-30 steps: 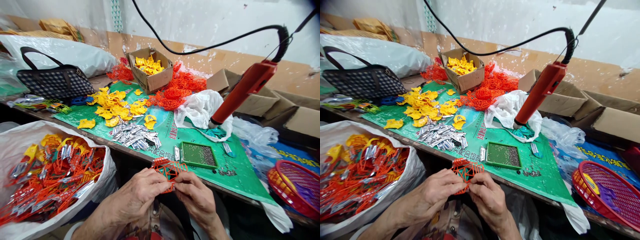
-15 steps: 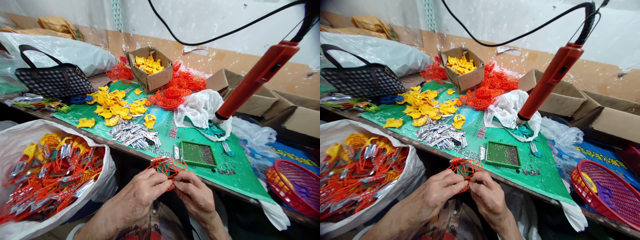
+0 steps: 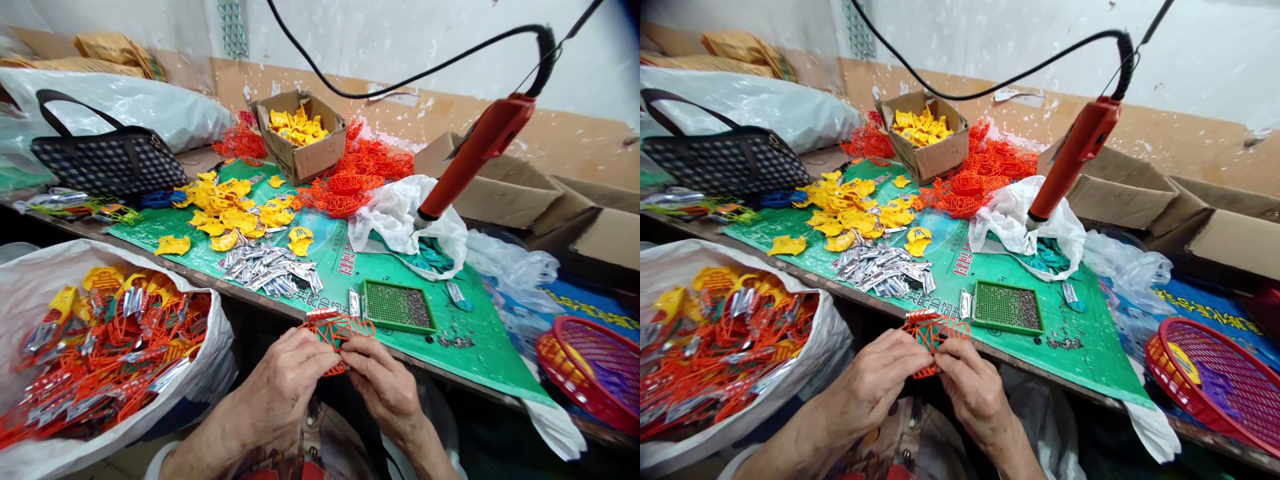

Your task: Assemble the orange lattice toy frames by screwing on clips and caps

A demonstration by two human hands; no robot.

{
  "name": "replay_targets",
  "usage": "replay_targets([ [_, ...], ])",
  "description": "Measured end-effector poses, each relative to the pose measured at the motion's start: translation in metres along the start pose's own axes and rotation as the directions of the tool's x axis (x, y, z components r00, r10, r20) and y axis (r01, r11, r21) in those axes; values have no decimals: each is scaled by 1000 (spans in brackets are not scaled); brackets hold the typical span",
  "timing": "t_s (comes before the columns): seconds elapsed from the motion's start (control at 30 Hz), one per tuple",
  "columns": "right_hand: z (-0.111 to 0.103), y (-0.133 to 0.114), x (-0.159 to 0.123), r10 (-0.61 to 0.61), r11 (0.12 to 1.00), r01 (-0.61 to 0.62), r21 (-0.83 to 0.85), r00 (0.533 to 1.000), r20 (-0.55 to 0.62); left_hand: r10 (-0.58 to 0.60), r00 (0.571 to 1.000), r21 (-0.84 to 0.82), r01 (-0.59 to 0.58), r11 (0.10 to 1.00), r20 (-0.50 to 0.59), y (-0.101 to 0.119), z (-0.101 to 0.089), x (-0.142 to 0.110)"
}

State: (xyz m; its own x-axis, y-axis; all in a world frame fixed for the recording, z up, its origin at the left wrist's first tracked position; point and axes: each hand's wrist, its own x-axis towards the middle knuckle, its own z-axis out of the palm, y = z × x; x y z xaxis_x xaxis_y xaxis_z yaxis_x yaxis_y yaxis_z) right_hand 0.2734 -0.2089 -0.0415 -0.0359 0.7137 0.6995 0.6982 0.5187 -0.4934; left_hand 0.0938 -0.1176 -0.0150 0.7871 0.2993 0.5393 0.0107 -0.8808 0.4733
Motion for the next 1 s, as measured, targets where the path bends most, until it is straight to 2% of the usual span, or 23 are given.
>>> replay_targets([
  [0.07,-3,0,0,38,999,-39,-7,997,-60,-23,985,87,39,995,-173,2,0,-5],
  [0.13,-5,-1,-1,72,997,-76,-27,991,-113,-17,942,198,88,976,-334,5,0,-9],
  [0.2,-5,-1,-4,85,995,-92,-35,983,-162,7,917,281,115,953,-399,8,0,-12],
  [0.4,4,-5,-11,103,994,-106,2,959,-263,29,926,354,115,928,-376,15,13,-10],
  [0.53,8,-7,-13,134,991,-135,19,946,-294,-9,925,292,129,948,-380,15,18,-7],
  [0.67,10,-6,-17,140,990,-133,42,947,-290,-53,929,199,134,971,-365,15,18,-6],
  [1.0,14,-2,-26,108,991,-123,-50,965,-237,-138,945,76,167,983,-297,13,23,-11],
])
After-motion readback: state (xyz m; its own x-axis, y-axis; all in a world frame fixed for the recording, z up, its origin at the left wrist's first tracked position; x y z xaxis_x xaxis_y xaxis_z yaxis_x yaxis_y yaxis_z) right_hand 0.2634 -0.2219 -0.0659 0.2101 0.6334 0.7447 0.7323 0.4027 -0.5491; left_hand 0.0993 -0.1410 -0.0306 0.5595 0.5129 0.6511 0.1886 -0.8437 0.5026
